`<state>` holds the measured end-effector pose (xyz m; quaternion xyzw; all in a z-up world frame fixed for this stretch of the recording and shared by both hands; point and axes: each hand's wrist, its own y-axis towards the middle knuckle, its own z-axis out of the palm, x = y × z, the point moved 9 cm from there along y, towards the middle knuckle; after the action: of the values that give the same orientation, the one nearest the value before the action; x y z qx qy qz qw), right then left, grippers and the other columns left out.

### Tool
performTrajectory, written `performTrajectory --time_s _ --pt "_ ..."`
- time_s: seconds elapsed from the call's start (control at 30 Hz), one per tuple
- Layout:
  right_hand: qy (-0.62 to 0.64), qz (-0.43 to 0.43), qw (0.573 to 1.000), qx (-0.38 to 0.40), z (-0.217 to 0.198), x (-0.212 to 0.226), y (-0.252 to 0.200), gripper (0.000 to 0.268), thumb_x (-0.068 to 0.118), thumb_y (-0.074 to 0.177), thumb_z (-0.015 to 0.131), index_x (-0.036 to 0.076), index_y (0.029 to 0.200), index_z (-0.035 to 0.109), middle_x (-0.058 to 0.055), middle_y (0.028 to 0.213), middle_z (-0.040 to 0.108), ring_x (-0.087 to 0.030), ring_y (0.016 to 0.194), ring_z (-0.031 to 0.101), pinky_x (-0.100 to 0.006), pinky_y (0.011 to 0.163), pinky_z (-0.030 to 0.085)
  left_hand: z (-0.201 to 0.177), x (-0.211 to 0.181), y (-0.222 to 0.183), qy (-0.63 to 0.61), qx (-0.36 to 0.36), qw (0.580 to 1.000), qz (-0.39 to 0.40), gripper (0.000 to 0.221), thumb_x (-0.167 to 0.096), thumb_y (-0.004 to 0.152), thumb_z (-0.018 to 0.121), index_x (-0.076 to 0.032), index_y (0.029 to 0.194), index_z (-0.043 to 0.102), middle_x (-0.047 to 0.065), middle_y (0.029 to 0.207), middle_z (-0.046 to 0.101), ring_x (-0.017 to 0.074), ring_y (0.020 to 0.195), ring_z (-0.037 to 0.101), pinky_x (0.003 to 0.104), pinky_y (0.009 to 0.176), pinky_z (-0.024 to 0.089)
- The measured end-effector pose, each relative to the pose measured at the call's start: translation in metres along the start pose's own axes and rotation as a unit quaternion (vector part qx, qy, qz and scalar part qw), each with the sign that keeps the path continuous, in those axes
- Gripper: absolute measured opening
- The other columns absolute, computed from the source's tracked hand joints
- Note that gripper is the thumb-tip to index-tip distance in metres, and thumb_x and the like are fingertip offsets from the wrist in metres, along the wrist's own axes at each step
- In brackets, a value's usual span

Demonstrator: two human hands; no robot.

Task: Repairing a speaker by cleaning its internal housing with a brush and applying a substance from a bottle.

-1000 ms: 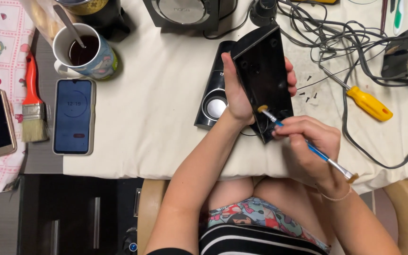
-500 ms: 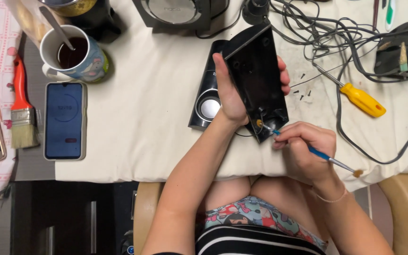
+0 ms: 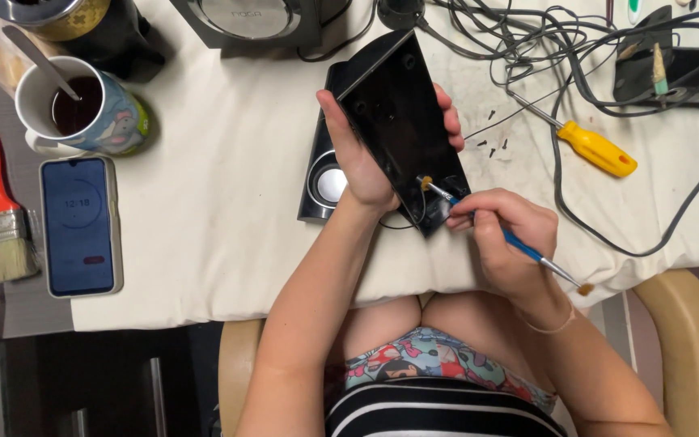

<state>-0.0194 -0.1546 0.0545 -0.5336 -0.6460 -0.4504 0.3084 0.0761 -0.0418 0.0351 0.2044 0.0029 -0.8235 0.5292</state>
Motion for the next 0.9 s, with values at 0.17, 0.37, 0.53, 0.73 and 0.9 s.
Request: performTrajectory --time_s 0.17,0.37,0.53,0.73,0.9 --pt "0.042 0.231 0.972 0.002 0.000 -0.028 0.001 0.021 0.010 0.103 0.056 -0.003 0.110 0.071 -0.014 0.081 0.075 -0.016 0.068 0.071 -0.023 0.067 0.059 -0.003 0.006 -0.002 0.003 0.015 1.000 -0.012 0.100 -0.086 0.080 0.034 0.004 0.113 0.065 0.015 0.098 0.070 0.0256 0.088 0.068 0.035 0.081 0.057" --pt "-0.062 0.129 0.983 0.119 -0.004 -0.015 0.015 0.019 0.012 0.095 0.070 0.003 0.110 0.077 -0.011 0.095 0.080 -0.015 0.079 0.076 -0.023 0.077 0.059 -0.006 0.011 -0.003 -0.013 0.028 0.999 -0.032 0.104 -0.086 0.081 0.033 0.006 0.117 0.065 0.017 0.102 0.071 0.0268 0.092 0.069 0.036 0.084 0.059" --pt "-0.219 -0.283 0.914 0.193 0.011 0.026 0.004 0.019 0.005 0.099 0.068 -0.005 0.115 0.067 -0.016 0.102 0.075 -0.028 0.086 0.074 -0.037 0.078 0.061 -0.004 0.011 -0.003 0.001 0.018 0.999 -0.029 0.104 -0.086 0.082 0.031 0.007 0.115 0.066 0.018 0.100 0.071 0.0261 0.091 0.069 0.036 0.084 0.059" --pt "-0.400 -0.319 0.852 0.110 0.023 0.005 -0.011 0.039 0.015 0.100 0.064 0.013 0.066 0.047 -0.002 0.062 0.046 -0.023 0.053 0.046 -0.036 0.048 0.037 -0.006 0.013 -0.002 0.007 0.002 1.000 -0.030 0.105 -0.086 0.080 0.032 0.007 0.114 0.066 0.018 0.097 0.071 0.0252 0.091 0.069 0.036 0.084 0.059" --pt "-0.093 0.184 0.969 0.134 0.013 -0.025 -0.001 0.050 0.022 0.107 0.046 0.010 0.058 0.048 0.001 0.052 0.047 -0.010 0.052 0.042 -0.029 0.055 0.035 -0.003 0.011 -0.004 0.046 -0.012 0.999 -0.008 0.102 -0.084 0.083 0.030 0.006 0.113 0.067 0.018 0.096 0.071 0.0257 0.090 0.069 0.036 0.083 0.059"
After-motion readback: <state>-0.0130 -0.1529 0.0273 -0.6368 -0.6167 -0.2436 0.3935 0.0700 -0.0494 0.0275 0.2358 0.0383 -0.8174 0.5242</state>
